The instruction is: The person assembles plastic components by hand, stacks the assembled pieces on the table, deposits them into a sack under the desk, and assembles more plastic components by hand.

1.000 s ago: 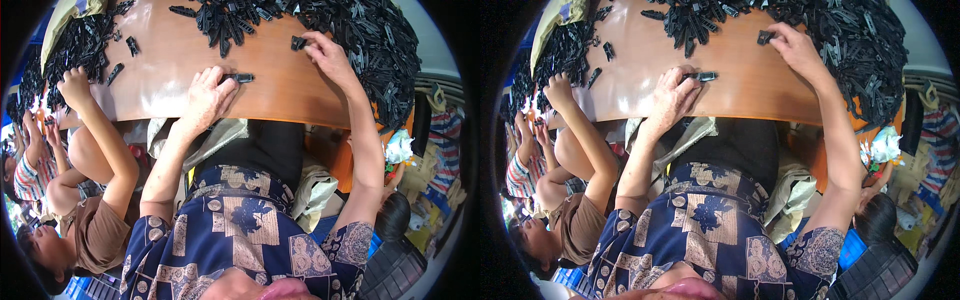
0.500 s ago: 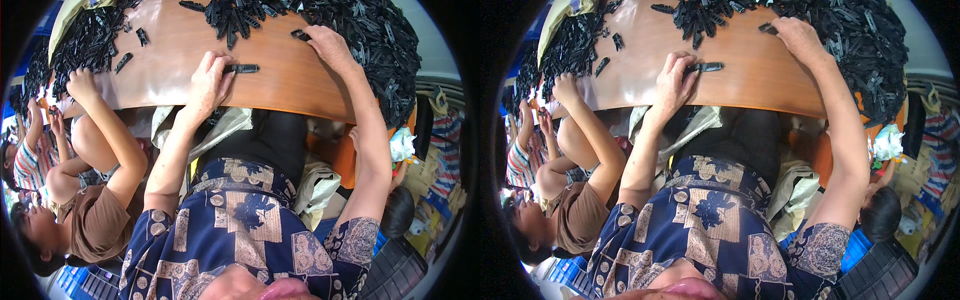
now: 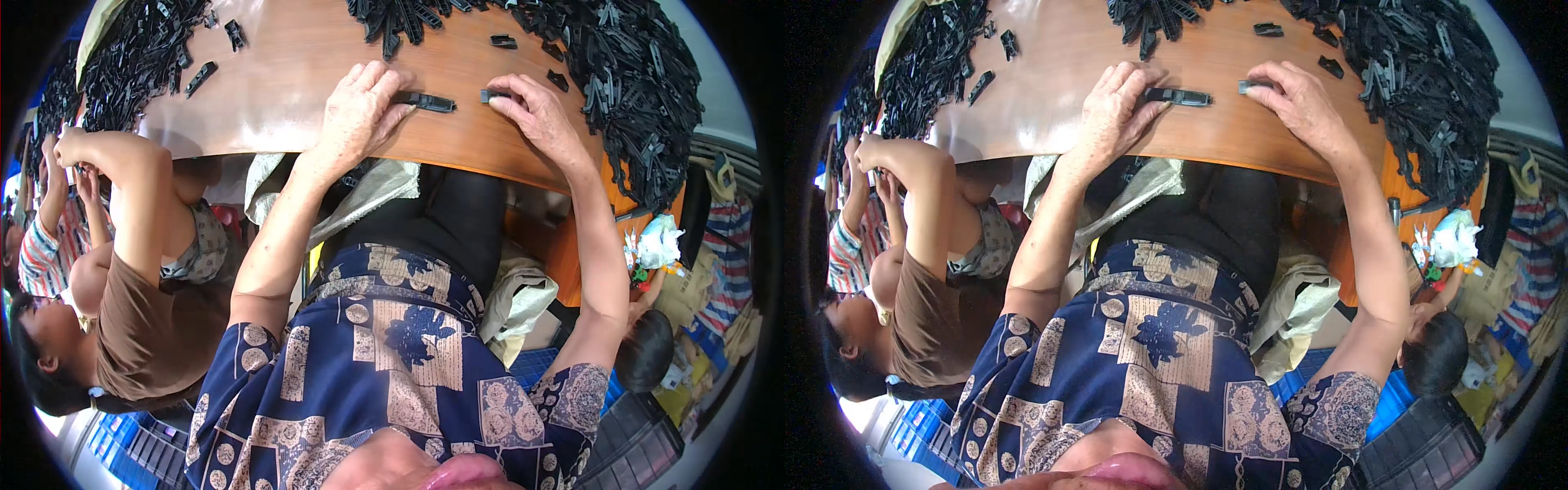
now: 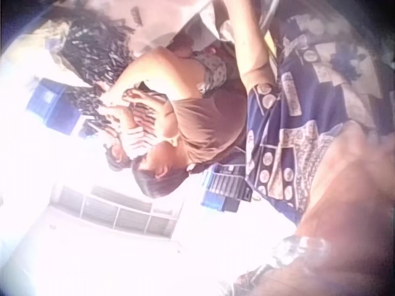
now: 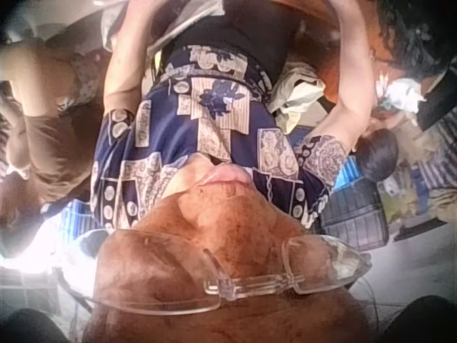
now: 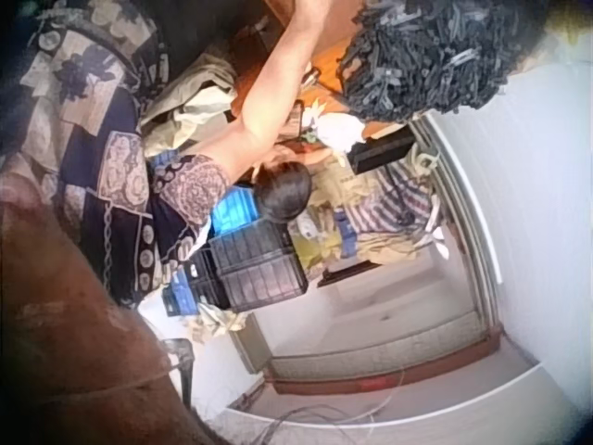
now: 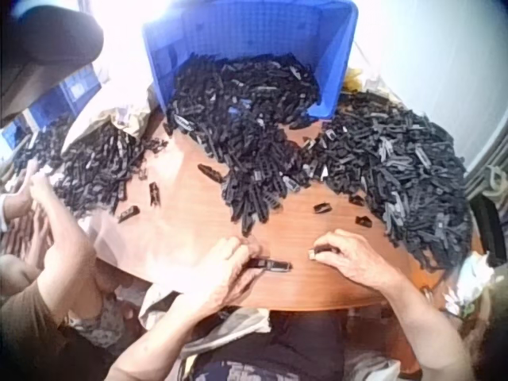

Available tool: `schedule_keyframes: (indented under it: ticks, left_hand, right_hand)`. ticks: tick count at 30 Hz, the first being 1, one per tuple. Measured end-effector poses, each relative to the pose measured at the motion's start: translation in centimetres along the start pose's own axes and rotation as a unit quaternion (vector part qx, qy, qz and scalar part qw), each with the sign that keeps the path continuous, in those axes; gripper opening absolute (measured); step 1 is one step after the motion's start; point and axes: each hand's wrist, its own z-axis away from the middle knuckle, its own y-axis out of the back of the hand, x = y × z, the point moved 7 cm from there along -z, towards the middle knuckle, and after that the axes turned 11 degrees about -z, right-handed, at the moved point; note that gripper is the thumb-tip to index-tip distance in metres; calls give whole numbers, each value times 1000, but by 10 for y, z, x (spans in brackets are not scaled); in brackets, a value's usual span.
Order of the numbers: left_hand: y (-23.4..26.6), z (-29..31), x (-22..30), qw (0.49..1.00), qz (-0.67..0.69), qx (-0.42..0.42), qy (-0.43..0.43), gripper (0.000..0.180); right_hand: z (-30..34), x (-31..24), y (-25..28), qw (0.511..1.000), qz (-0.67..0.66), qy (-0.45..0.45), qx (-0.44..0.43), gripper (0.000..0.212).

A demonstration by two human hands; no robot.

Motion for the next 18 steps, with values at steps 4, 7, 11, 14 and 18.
schedule_keyframes:
  ticks: [4,7,11,14,18]
  left_hand:
    - [-1,3,-6,1000,22,-4,12,25]
    - [0,0,-7,1000,20,-19,6,23]
    - [-1,-3,-10,999,25,-38,7,21]
    - [-1,-4,-10,998,29,-47,8,22]
    - [1,-5,-8,998,26,-58,8,23]
  right_hand:
    - [8,-3,-3,996,79,38,-9,24]
    - [10,-23,-1,978,167,118,28,22]
    - [3,-54,-20,986,94,139,15,20]
    - [-3,-65,-34,971,156,179,-10,19]
    - [-10,-67,-42,965,187,177,-56,20]
